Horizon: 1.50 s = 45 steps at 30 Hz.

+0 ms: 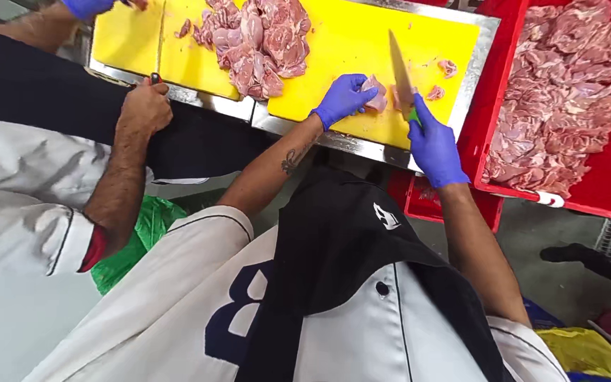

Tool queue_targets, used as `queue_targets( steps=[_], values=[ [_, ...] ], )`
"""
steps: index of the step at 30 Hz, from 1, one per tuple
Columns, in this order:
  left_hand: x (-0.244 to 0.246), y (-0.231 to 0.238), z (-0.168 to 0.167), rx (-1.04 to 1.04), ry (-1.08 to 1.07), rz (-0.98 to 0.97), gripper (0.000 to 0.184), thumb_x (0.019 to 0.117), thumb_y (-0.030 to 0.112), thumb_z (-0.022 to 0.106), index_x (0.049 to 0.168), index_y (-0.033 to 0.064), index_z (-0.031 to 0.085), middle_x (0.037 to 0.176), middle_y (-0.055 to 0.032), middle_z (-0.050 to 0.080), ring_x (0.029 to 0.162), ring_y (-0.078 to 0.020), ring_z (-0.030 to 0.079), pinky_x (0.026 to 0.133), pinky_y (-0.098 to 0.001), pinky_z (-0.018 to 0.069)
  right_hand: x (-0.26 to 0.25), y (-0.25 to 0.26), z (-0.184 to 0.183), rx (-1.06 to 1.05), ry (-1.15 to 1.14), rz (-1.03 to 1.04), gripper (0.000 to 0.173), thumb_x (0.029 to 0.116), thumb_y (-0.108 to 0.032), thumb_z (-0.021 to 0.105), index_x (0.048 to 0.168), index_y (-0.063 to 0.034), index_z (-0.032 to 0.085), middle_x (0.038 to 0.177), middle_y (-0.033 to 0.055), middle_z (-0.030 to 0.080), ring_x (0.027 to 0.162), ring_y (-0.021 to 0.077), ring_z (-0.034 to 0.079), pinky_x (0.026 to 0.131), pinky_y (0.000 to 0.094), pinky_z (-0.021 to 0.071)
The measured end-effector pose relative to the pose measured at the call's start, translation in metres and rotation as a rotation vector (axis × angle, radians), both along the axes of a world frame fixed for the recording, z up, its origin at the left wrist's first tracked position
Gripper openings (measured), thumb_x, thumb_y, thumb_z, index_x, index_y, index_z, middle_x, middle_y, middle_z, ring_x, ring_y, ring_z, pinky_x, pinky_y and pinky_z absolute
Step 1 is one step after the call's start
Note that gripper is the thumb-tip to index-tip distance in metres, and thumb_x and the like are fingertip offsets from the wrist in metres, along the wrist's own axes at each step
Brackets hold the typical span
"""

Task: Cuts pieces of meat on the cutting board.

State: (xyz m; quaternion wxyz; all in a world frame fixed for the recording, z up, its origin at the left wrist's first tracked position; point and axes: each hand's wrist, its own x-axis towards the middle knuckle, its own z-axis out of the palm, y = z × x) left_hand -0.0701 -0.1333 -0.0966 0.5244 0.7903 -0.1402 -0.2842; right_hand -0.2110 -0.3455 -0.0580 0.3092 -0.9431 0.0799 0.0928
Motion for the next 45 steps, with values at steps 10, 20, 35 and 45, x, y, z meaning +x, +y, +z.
queue_targets(
  steps=[10,20,35,45],
  values=[
    [-0.04,0.041,-0.01,0.513,-0.383,0.066,0.034,0.0922,0.036,0.071,0.115,0.0112,0.069,0.103,-0.0068,0.072,0.095,-0.0246,0.07,0.085,-0.0486,0.0588,-0.06,0.026,-0.025,0.381,0.12,-0.116,0.053,0.1102,-0.027,0.041,0.162,-0.0217,0.033,0.087,0.0041,0.067,0.055,0.0141,0.057,0.05,0.0336,0.0529],
    [-0.037,0.032,-0.036,0.336,-0.736,-0.094,0.029,0.0921,0.029,0.067,0.108,0.0064,0.075,0.115,-0.0124,0.072,0.115,-0.0309,0.065,0.1,-0.0411,0.0531,-0.054,0.04,0.029,-0.26,0.195,0.29,0.053,0.1096,-0.025,0.035,0.163,-0.026,0.029,0.087,0.0182,0.068,0.076,0.0403,0.069,0.064,0.0583,0.0538],
    [-0.009,0.016,-0.032,0.179,-0.66,-0.064,0.02,0.0945,0.019,0.066,0.104,0.0049,0.074,0.113,-0.0135,0.071,0.112,-0.0274,0.066,0.1,-0.0399,0.0528,-0.055,0.028,0.036,-0.213,0.143,0.198,0.052,0.1097,-0.026,0.037,0.162,-0.025,0.034,0.086,0.0171,0.069,0.075,0.0379,0.069,0.066,0.0579,0.0542],
    [-0.011,0.014,-0.034,0.217,-0.68,-0.051,0.019,0.0933,0.019,0.065,0.099,0.0049,0.076,0.112,-0.013,0.072,0.111,-0.0291,0.066,0.098,-0.042,0.0526,0.039,0.06,-0.018,-0.057,0.042,0.152,0.055,0.1093,-0.021,0.04,0.163,-0.0237,0.03,0.086,0.0189,0.07,0.073,0.0387,0.069,0.063,0.0598,0.0538]
  ],
)
